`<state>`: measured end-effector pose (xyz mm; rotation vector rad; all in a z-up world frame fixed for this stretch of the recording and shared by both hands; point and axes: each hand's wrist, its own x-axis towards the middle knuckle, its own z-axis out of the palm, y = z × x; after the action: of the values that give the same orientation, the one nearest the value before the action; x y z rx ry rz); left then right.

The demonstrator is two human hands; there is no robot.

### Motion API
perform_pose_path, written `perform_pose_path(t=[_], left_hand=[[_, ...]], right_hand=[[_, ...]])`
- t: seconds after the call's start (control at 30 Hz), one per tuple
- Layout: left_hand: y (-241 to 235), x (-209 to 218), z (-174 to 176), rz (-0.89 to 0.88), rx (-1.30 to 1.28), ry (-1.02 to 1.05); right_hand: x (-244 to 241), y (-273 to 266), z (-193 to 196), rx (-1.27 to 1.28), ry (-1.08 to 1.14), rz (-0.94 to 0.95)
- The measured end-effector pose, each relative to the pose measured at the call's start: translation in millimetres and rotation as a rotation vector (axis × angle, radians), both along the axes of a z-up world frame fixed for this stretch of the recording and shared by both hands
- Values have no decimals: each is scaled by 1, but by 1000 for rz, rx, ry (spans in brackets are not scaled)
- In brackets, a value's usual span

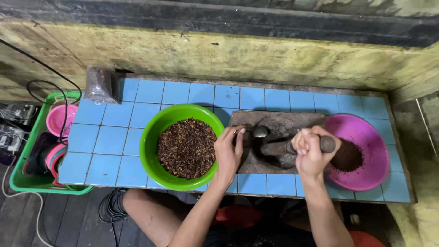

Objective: The person uses a wooden pestle to grind cocoa beans in a stone mortar. They repeatedly scoop beans from a green bowl into the mortar, grind them, and transfer the ground material into a pink bowl.

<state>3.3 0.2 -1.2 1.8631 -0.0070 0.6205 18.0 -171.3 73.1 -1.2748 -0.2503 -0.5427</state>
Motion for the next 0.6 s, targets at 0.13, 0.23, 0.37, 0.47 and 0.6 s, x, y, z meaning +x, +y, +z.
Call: perform_pose_path(t=[0.13,0.23,0.37,0.47,0.6], left_hand=[[1,-2,6,-10,11,11],[0,0,4,-8,7,-8],[1,-1,5,1,-2,-10],[2,-4,4,-8,1,-1],[1,-2,9,-13,8,-8]], right_hand=[[-2,-2,-23,-4,53,-28],[12,-10,-38,11,42,-10],[22,-30,-38,47,63,3],[9,-30,-6,48,47,12],[15,-40,-17,41,-16,7]])
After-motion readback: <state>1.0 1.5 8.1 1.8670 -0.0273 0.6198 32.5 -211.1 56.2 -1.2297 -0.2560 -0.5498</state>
